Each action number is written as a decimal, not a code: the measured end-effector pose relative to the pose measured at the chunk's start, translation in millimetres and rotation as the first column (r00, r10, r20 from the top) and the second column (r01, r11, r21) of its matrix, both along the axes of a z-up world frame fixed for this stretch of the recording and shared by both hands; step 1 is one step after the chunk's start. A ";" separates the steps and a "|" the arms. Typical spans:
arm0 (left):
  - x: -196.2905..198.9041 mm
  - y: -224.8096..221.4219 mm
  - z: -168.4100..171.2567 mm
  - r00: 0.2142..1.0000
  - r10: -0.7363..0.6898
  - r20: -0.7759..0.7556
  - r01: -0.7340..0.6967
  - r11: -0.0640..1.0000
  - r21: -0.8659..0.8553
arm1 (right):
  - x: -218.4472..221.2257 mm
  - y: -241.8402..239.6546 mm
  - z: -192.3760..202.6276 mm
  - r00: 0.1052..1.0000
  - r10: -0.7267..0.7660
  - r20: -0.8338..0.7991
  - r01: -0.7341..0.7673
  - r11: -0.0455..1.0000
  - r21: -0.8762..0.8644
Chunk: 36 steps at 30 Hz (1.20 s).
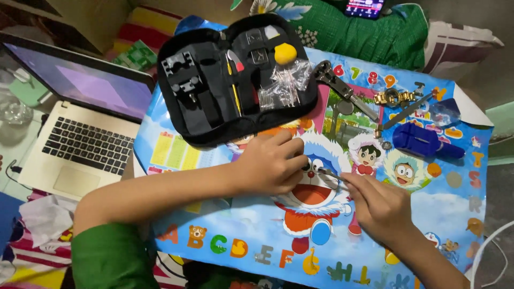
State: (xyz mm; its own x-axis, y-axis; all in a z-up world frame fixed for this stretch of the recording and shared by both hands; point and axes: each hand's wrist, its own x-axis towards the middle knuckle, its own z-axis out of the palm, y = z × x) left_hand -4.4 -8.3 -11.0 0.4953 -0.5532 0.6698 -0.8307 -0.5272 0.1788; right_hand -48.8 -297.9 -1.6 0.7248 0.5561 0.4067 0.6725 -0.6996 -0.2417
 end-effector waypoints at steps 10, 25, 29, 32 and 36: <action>0.5 -2.0 -2.2 0.985 -0.151 -0.077 0.158 0.984 0.087 | 1.5 -1.6 0.2 1.000 0.029 0.005 -0.030 0.999 0.021; 1.9 -2.7 2.0 0.965 -0.261 -0.030 0.261 0.938 0.229 | 0.5 1.3 6.7 0.997 -0.047 -0.060 0.053 0.993 0.106; 0.5 -3.3 8.2 0.965 -0.256 0.059 0.239 0.948 0.212 | 0.9 2.1 8.8 0.998 -0.026 -0.052 0.031 0.995 0.094; 0.4 -3.0 6.4 0.964 -0.264 0.030 0.251 0.941 0.229 | 0.2 -0.2 6.8 0.997 -0.053 -0.049 0.056 0.996 0.069; 0.4 -2.1 7.4 0.973 -0.211 0.095 0.189 0.961 0.202 | 1.0 -2.6 5.1 0.991 -0.096 -0.095 0.105 0.990 0.097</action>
